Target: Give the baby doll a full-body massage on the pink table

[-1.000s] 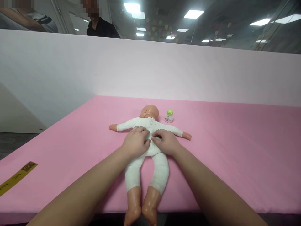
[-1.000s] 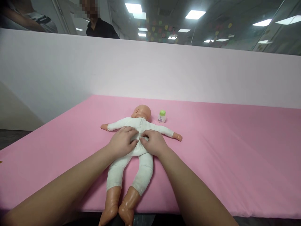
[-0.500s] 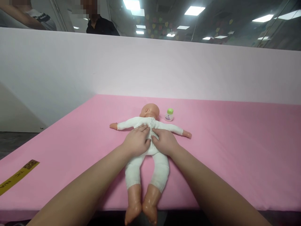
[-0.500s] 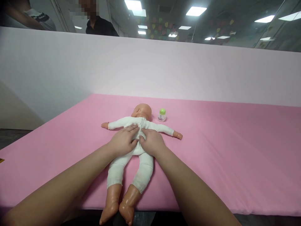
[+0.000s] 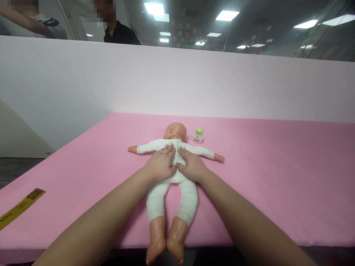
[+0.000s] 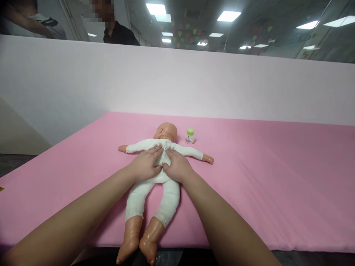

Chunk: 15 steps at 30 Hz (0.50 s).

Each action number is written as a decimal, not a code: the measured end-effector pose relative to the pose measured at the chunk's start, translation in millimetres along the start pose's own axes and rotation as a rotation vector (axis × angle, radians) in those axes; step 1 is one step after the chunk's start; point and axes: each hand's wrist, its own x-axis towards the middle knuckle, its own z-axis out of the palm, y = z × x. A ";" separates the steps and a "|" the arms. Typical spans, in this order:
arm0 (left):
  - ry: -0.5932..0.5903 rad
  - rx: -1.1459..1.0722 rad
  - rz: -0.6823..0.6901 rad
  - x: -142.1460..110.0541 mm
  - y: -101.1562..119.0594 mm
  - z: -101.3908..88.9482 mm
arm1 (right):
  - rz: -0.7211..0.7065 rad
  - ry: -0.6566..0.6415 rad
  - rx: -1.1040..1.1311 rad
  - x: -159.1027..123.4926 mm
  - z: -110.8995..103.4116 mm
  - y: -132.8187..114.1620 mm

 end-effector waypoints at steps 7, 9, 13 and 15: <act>-0.054 0.078 0.013 19.5 0.5 -19.9 | 0.053 0.037 0.059 6.2 0.0 10.1; 0.023 0.117 0.025 20.8 1.7 -15.9 | 0.043 0.134 0.050 8.4 8.0 15.7; 0.207 0.166 0.064 17.0 -1.4 2.8 | -0.013 0.203 -0.001 14.0 20.9 24.3; 0.174 0.156 0.060 16.3 -5.8 10.2 | -0.005 0.167 -0.013 16.8 22.7 26.1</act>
